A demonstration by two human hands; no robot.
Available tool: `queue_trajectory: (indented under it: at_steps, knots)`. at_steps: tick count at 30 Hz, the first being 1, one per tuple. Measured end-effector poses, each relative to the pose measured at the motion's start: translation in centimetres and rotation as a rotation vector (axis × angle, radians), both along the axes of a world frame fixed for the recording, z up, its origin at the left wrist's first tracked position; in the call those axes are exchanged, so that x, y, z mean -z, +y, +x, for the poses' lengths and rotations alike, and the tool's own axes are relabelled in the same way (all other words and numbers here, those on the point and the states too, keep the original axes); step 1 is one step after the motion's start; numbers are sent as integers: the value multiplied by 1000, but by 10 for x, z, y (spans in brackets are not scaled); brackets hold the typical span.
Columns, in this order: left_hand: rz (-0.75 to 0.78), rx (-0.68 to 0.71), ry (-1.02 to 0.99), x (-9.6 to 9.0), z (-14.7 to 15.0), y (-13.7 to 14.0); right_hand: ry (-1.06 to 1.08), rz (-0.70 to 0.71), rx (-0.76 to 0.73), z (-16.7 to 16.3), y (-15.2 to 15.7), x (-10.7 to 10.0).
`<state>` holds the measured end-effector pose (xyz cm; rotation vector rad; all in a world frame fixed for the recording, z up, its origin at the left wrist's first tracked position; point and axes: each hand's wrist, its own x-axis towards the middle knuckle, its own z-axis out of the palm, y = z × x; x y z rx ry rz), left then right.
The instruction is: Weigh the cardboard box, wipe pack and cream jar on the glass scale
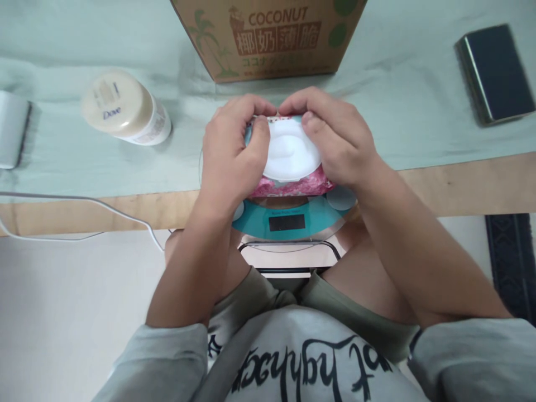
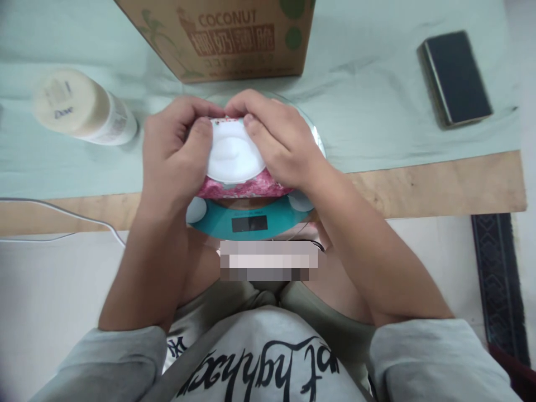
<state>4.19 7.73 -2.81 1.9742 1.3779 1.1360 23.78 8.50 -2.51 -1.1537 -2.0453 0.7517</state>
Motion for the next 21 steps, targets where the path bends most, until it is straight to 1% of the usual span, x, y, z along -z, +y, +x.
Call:
queue_trajectory:
  at_steps: [4,11,13,15,17,19,21]
  knots:
    - [7,58,-37,4,-4,4,-68,-33,-47,2,3,-3]
    - [-48,60,-18,-8,-1,5,-130,-41,-81,4,10,-5]
    - [-53,62,-20,-7,0,6,-141,-42,-98,4,10,-6]
    - [-47,67,-38,-1,0,8,-156,-45,-110,3,11,-10]
    - [28,78,-112,8,-1,11,-188,-12,-124,4,10,-16]
    - [163,87,-229,14,-3,14,-223,34,-142,5,7,-26]
    - [292,81,-329,16,-6,18,-256,39,-181,4,1,-36]
